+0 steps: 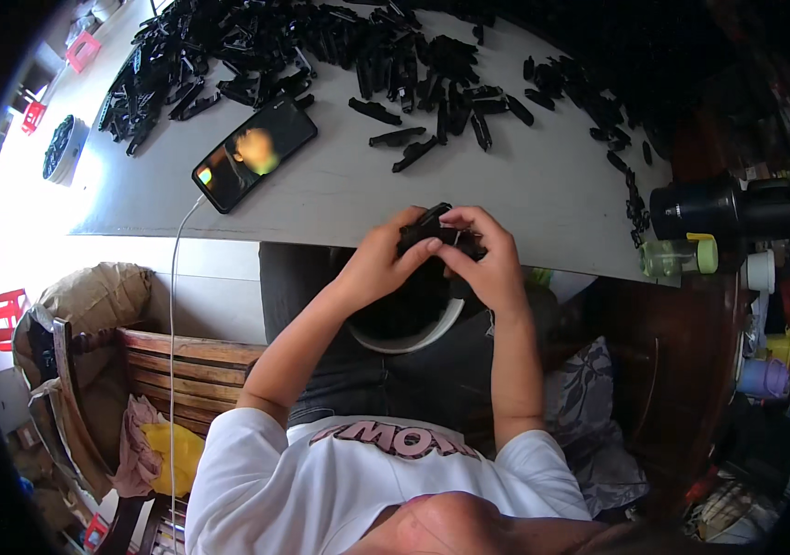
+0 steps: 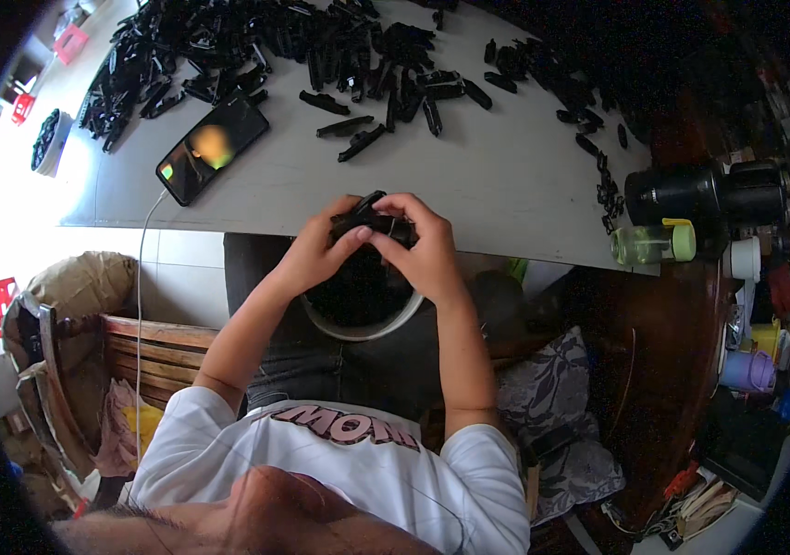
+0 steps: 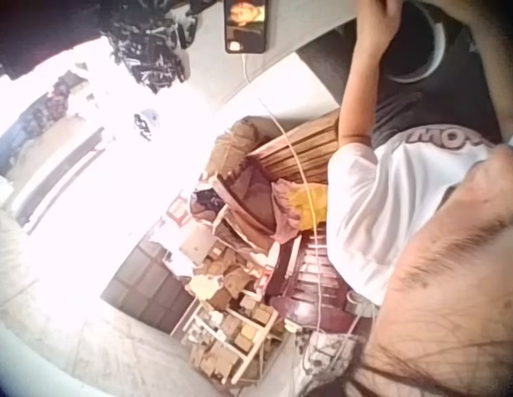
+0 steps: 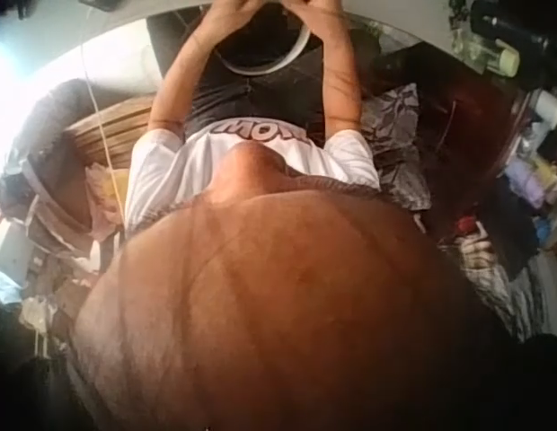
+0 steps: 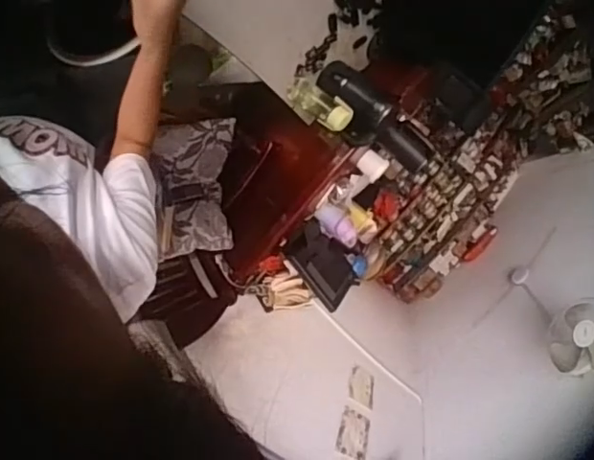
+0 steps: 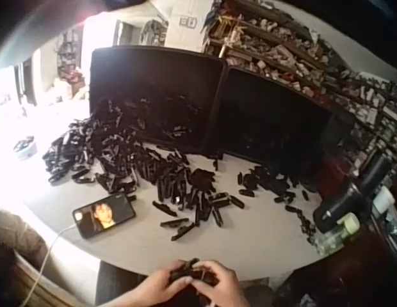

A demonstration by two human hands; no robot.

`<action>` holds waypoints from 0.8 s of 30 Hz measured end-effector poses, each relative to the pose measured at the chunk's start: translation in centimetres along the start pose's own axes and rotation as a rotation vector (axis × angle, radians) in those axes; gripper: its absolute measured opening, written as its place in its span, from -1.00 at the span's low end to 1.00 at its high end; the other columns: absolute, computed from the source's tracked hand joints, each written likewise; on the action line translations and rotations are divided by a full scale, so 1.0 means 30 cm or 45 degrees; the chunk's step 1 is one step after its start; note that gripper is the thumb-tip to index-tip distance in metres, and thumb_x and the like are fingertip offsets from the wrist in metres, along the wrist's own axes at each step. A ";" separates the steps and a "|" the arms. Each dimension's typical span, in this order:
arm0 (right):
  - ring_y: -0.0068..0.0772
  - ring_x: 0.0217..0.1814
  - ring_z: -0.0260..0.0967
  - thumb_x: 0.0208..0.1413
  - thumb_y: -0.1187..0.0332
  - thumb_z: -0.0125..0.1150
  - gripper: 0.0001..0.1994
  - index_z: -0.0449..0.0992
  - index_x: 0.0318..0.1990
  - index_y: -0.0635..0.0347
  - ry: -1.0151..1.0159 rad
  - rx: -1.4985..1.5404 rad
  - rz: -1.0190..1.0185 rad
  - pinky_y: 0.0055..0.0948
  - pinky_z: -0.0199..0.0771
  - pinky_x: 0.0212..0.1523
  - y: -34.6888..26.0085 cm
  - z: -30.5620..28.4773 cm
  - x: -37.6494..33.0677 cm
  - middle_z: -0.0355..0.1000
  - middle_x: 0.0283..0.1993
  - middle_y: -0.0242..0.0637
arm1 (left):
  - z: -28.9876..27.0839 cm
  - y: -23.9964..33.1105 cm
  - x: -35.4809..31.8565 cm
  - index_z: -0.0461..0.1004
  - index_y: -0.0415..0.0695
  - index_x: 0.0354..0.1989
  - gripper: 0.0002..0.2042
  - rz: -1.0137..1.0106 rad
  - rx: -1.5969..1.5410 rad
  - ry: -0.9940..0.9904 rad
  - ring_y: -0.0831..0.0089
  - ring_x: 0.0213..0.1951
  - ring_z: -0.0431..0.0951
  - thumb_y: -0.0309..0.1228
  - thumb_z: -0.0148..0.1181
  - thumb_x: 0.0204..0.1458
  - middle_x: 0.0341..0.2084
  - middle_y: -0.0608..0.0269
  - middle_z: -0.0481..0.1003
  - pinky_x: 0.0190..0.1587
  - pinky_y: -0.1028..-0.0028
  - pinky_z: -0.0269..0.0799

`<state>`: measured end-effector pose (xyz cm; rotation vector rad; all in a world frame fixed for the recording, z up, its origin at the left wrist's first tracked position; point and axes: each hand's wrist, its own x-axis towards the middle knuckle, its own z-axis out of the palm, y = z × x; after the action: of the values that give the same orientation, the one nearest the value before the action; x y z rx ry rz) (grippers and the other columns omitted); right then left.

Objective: Manually assembling small black plastic components at a workbench.

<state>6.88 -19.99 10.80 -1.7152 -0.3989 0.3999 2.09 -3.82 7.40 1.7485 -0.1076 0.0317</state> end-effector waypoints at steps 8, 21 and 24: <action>-0.16 -0.31 0.41 -0.12 0.53 0.22 -0.84 0.47 -0.31 0.25 -0.070 -0.593 -0.579 -0.39 0.42 -0.32 -0.042 -0.021 -0.028 0.40 -0.35 -0.19 | -0.029 -0.028 -0.034 0.34 -0.33 -0.05 -0.65 -0.022 -0.072 -0.192 0.57 -0.23 0.41 -0.37 0.15 0.05 -0.31 0.20 0.48 -0.14 0.53 0.33; -0.48 -0.22 0.34 -0.18 0.40 0.37 -0.68 0.42 -0.27 0.30 -0.152 0.111 0.172 -0.45 0.33 -0.17 0.110 -0.005 -0.095 0.39 -0.37 -0.33 | -0.020 -0.017 -0.113 0.36 -0.35 -0.14 -0.76 -0.198 -0.172 -0.389 0.57 -0.38 0.49 -0.56 0.12 0.01 -0.44 0.18 0.47 -0.31 0.55 0.43; -0.58 -0.31 0.34 -0.11 0.42 0.32 -0.75 0.42 -0.28 0.29 -0.114 -0.076 -0.062 -0.58 0.34 -0.28 0.157 0.011 -0.096 0.40 -0.34 -0.36 | -0.024 -0.034 -0.115 0.39 -0.30 -0.12 -0.69 -0.045 0.219 -0.316 0.32 -0.33 0.54 -0.45 0.19 -0.05 -0.39 0.08 0.50 -0.23 0.41 0.44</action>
<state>4.42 -21.89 6.24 -1.7458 -0.5216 0.4341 -1.23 -2.74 6.26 1.9203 -0.2616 -0.2085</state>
